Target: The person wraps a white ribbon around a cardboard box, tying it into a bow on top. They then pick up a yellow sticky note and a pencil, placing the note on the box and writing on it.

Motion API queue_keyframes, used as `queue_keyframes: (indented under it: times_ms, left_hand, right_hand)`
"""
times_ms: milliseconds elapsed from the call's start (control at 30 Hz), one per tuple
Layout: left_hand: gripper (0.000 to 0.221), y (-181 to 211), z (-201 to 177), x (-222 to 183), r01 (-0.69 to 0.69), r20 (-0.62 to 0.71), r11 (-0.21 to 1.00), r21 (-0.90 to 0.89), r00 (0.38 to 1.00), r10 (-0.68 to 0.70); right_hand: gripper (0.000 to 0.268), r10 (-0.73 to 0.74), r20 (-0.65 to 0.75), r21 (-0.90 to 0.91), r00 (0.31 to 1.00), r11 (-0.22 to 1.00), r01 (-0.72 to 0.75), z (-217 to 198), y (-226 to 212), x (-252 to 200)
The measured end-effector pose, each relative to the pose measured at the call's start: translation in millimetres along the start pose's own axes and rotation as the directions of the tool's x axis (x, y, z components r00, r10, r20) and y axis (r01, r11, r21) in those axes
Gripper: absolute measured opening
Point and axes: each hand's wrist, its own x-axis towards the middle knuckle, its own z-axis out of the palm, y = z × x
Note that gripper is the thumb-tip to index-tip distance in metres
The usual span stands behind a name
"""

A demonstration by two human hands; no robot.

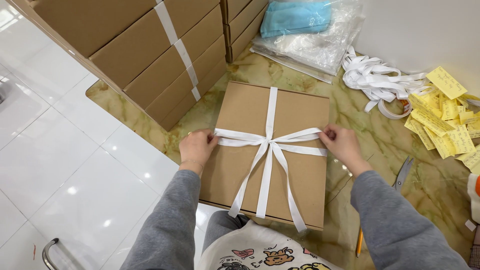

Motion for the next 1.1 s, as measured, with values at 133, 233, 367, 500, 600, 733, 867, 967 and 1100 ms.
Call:
queue_keyframes:
  times_ms: [133,233,367,500,600,733,867,967,1100]
  left_hand:
    - [0.061,-8.1,-6.1,-13.3,0.33,0.212,0.796,-0.508,0.943,-0.255]
    - [0.066,-22.0,1.2,-44.2,0.454,0.285,0.615,-0.645,0.889,-0.357]
    - [0.092,4.5,-41.2,-108.7,0.614,0.511,0.348,-0.708,0.786,-0.349]
    - [0.076,7.5,-52.6,-143.5,0.827,0.744,0.179,-0.533,0.559,-0.367]
    - [0.076,24.2,-64.7,-153.4,0.862,0.797,0.081,-0.501,0.496,-0.345]
    - [0.074,22.5,-40.8,-149.8,0.77,0.691,0.045,-0.636,0.595,-0.411]
    - [0.059,34.0,-46.9,-135.6,0.737,0.643,0.082,-0.67,0.633,-0.432]
    - [0.065,22.6,-6.5,-126.4,0.578,0.421,0.298,-0.76,0.786,-0.452]
    - [0.1,40.8,7.8,-127.1,0.442,0.174,0.658,-0.61,0.885,-0.433]
  right_hand:
    - [0.06,0.239,0.238,0.525,0.941,0.784,-0.332,-30.8,-8.7,-17.4]
    - [0.06,0.396,0.206,0.644,0.895,0.634,-0.428,-26.3,20.8,-45.9]
    - [0.056,0.493,0.164,0.663,0.854,0.586,-0.466,-10.1,24.6,-109.0]
    - [0.052,0.57,0.432,0.548,0.699,0.449,-0.705,-11.4,-36.6,-159.1]
    - [0.066,0.609,0.441,0.515,0.659,0.43,-0.742,-10.0,-64.6,-177.9]
    - [0.057,0.598,0.457,0.604,0.659,0.335,-0.723,-31.6,-103.4,-175.0]
    - [0.068,0.591,0.385,0.596,0.708,0.426,-0.68,-13.8,-90.5,-161.0]
    - [0.072,0.607,0.382,0.539,0.697,0.466,-0.702,-5.2,-84.3,-153.7]
    - [0.043,0.579,0.259,0.529,0.773,0.585,-0.615,1.8,-25.8,-175.4]
